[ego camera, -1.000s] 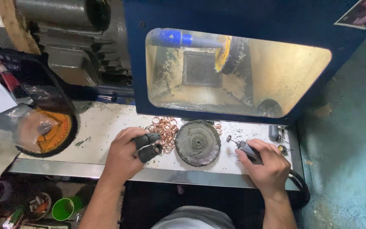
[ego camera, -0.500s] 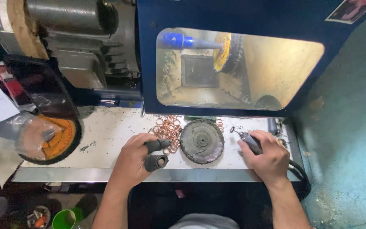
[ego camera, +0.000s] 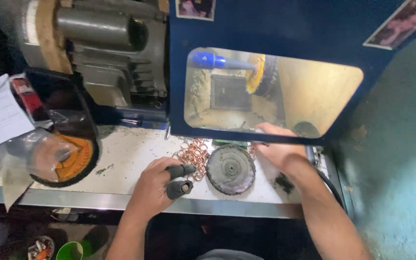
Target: Using a handheld rotary tool to polish and clean a circular metal jewelry component on a workbench.
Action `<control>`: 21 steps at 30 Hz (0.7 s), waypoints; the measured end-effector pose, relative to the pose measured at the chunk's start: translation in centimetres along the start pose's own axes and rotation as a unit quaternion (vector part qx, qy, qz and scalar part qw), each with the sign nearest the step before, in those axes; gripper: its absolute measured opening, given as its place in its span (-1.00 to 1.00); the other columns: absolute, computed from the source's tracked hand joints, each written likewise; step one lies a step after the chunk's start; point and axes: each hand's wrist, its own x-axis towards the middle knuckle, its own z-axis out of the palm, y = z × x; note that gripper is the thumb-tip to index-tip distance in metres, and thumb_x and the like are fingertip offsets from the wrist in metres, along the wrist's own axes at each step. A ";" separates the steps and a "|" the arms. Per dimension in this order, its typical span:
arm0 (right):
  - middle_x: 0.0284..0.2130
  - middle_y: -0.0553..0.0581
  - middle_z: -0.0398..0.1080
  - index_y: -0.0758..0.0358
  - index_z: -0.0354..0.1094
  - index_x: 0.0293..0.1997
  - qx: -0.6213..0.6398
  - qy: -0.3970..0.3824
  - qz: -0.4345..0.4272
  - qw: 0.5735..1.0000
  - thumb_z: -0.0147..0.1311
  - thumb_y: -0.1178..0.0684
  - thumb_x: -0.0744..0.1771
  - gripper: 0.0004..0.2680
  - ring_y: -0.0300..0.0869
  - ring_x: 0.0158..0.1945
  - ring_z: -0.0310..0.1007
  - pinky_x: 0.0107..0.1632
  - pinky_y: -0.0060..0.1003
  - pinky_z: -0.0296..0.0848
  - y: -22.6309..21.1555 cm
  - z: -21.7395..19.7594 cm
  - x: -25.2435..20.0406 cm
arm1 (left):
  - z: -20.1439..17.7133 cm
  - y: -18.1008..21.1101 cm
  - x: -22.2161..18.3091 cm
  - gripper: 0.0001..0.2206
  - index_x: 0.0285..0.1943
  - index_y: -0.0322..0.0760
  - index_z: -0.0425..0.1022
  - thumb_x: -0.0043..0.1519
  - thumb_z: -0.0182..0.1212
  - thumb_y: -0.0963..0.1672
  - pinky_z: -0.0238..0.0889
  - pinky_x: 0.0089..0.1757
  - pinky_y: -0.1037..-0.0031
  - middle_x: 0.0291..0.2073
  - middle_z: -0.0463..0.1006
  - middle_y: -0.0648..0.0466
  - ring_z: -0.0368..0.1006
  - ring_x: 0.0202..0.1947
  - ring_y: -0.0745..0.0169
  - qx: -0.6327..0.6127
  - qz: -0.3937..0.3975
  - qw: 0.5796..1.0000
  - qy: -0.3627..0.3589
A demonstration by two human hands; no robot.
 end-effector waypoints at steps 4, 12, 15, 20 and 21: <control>0.13 0.01 0.49 -0.10 0.35 0.27 0.036 0.012 -0.004 0.999 0.11 0.01 0.34 -0.68 -0.08 0.12 0.52 0.10 -0.20 0.50 1.2 0.7 1.3 | 0.3 -1.1 -0.2 -0.45 -0.11 -0.15 0.65 0.17 0.06 0.25 0.35 -0.04 0.14 -0.09 0.59 0.15 0.49 -0.03 0.01 0.009 0.023 1.000 0.014; 0.20 -0.03 0.44 -0.25 0.36 0.26 0.087 0.010 0.059 0.994 -0.02 -0.07 0.30 -0.65 -0.04 0.23 0.42 0.18 -0.14 0.38 1.4 -0.3 1.7 | 0.0 -0.7 0.0 -0.36 -0.08 -0.15 0.56 0.14 -0.07 0.32 0.35 -0.07 0.25 -0.14 0.59 0.14 0.49 -0.06 0.08 -0.014 -0.002 0.999 0.036; 0.12 0.05 0.49 -0.20 0.36 0.27 0.114 0.038 0.021 0.993 0.03 0.05 0.28 -0.61 -0.02 0.14 0.48 0.13 -0.18 0.42 3.7 0.5 3.0 | 0.1 -0.6 0.2 -0.34 -0.04 -0.16 0.53 0.12 -0.07 0.33 0.33 -0.04 0.25 -0.12 0.59 0.12 0.50 -0.06 0.06 -0.001 -0.001 1.000 0.029; 0.24 0.01 0.41 -0.27 0.34 0.30 0.155 0.014 0.019 0.988 0.06 0.07 0.28 -0.59 -0.06 0.25 0.44 0.21 -0.22 0.42 2.5 -0.9 2.0 | 0.3 -0.3 0.7 -0.38 -0.03 -0.13 0.58 0.14 -0.05 0.30 0.34 -0.03 0.23 -0.12 0.62 0.14 0.52 -0.07 0.07 0.001 0.009 1.000 0.024; 0.32 0.01 0.34 -0.28 0.31 0.33 0.173 -0.012 0.034 0.984 0.03 0.16 0.28 -0.54 -0.07 0.31 0.39 0.27 -0.24 0.41 1.9 -1.4 1.6 | 0.4 -0.4 0.7 -0.36 -0.04 -0.10 0.58 0.11 -0.05 0.32 0.33 -0.03 0.25 -0.13 0.63 0.16 0.52 -0.07 0.09 0.008 -0.016 1.000 0.013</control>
